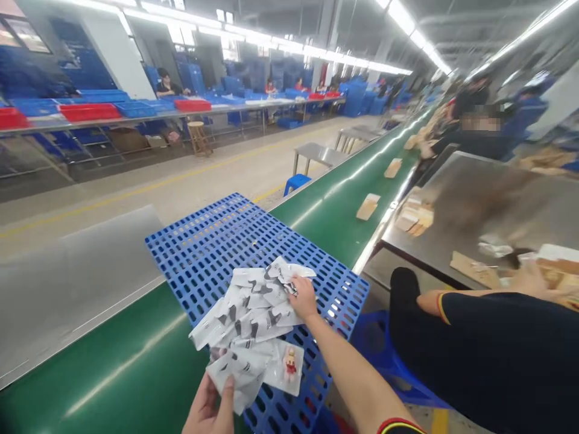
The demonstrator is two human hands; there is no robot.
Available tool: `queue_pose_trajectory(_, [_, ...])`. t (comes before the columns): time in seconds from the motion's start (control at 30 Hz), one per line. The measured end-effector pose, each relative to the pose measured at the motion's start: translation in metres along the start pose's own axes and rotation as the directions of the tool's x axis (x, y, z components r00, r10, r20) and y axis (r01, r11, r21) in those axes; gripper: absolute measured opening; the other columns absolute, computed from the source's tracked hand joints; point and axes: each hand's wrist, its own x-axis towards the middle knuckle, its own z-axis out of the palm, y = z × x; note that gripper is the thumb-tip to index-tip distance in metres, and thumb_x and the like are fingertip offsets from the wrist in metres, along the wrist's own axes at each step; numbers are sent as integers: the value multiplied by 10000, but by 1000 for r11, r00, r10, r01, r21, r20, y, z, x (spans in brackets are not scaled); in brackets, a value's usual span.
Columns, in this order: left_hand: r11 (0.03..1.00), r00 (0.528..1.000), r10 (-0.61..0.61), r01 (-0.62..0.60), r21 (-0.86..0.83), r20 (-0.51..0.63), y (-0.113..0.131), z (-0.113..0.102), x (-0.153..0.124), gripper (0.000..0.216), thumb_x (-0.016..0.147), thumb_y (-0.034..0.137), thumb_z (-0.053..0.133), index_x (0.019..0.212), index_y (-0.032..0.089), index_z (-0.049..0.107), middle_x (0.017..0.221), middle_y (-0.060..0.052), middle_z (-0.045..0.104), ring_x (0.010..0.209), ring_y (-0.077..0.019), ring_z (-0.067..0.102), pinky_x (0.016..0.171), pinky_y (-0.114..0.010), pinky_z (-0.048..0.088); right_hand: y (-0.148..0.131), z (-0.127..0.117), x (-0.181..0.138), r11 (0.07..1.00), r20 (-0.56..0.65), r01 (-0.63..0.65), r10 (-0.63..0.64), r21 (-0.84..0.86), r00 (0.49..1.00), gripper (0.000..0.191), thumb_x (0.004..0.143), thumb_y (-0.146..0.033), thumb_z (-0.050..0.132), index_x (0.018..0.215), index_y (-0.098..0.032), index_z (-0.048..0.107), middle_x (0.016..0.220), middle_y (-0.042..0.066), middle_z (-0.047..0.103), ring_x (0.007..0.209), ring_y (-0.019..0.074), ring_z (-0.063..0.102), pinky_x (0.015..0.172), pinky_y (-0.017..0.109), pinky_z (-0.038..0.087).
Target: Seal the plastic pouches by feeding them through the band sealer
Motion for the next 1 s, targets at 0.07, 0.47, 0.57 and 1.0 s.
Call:
queue_pose_trajectory(0.07, [1000, 996, -15, 16, -8, 86, 5, -6, -1, 637, 759, 577, 887, 1323, 296, 792, 1232, -105, 839, 1229, -420, 767, 968, -497, 699, 0, 0, -14, 1000, 72, 17, -16, -16, 997, 403, 955, -462, 692, 1262, -214, 774, 1397, 175, 734, 1269, 369, 656, 1146, 569, 479])
queue_pose_trajectory(0.47, [978, 957, 195, -171, -122, 216, 62, 35, 52, 522, 982, 429, 696, 1435, 169, 690, 1388, -159, 763, 1270, -312, 743, 1063, -419, 621, -15, -63, -34, 994, 198, -76, 90, -76, 976, 801, 934, -712, 624, 1546, -196, 595, 1657, 202, 503, 1530, 403, 460, 1287, 601, 338])
queue_pose_trajectory(0.57, [972, 972, 199, -181, -148, 121, 78, 77, 103, 517, 1048, 337, 571, 1535, 165, 585, 1385, -183, 753, 1203, -271, 761, 1000, -375, 623, -34, -78, -45, 988, 127, -153, 155, -22, 980, 760, 973, -691, 586, 1527, -172, 591, 1602, 222, 543, 1497, 402, 495, 1255, 607, 385])
queue_pose_trajectory(1.0, [957, 934, -283, 290, -3, -220, 55, 136, 213, 603, 910, 224, 670, 1499, 153, 561, 1347, -238, 734, 1127, -340, 758, 951, -488, 581, -68, -120, -99, 844, 381, -536, 493, 8, 782, 754, 842, -726, 717, 1420, -243, 663, 1295, 175, 745, 1115, 388, 746, 662, 384, 625])
